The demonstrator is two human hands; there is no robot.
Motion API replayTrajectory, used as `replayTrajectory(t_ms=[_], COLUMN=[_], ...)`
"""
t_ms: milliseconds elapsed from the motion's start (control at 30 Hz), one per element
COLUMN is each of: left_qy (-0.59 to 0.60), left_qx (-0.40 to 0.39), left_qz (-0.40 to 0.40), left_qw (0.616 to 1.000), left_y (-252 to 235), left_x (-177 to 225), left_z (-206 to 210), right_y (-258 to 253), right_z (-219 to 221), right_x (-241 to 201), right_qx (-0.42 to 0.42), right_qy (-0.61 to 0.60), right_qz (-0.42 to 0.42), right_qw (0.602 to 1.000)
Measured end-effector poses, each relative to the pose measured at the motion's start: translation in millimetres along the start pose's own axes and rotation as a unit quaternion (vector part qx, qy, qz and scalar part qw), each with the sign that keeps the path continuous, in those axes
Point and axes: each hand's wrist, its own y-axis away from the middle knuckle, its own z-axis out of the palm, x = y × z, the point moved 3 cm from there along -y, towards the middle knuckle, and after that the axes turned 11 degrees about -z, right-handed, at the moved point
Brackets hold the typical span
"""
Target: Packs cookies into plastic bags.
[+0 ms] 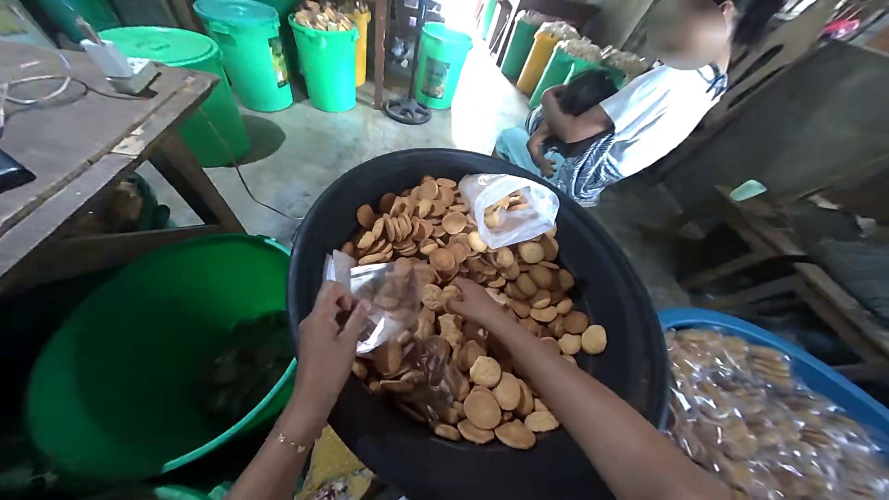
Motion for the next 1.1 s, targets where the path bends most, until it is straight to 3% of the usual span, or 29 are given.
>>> replayTrajectory(t_ms=[133,233,400,533,733,800,867,933,1000,1033,1100], left_qy=[0.115,0.131,0.156,0.099,-0.019,-0.03,-0.046,-0.081,-0.132,-0.162,-0.212], left_qx=[0.014,0.011,0.036,0.058,0.03,0.013,-0.015,-0.053,-0.098,-0.123,-0.19], left_qz=[0.021,0.036,0.05,0.054,0.089,0.107,0.132,0.167,0.172,0.154,0.089], left_qw=[0.993,0.991,0.986,0.992,0.995,0.994,0.99,0.981,0.971,0.967,0.955], left_y=[0,1,0,-5,-4,-4,-4,-4,-3,-3,-3], left_x=[-3,-2,-1,-6,-5,-6,-6,2,14,25,50], left_z=[-2,-2,-2,0,-1,-2,-2,5,21,30,44], right_y=[-6,-5,-6,-19,-28,-15,5,33,63,77,105], right_z=[28,38,32,23,27,15,-5,-23,-36,-40,-43], right_x=[-17,-30,-18,-36,-48,-44,-36,-32,-38,-46,-68], right_qx=[0.007,0.016,-0.02,0.062,0.04,0.04,0.082,0.12,0.116,0.101,0.103], right_qy=[0.104,0.17,0.139,0.113,0.146,0.082,-0.133,-0.414,-0.568,-0.57,-0.435], right_qz=[-0.055,-0.059,-0.005,-0.078,-0.076,-0.073,-0.069,-0.095,-0.147,-0.181,-0.241], right_qw=[0.993,0.983,0.99,0.989,0.986,0.993,0.985,0.897,0.801,0.795,0.861])
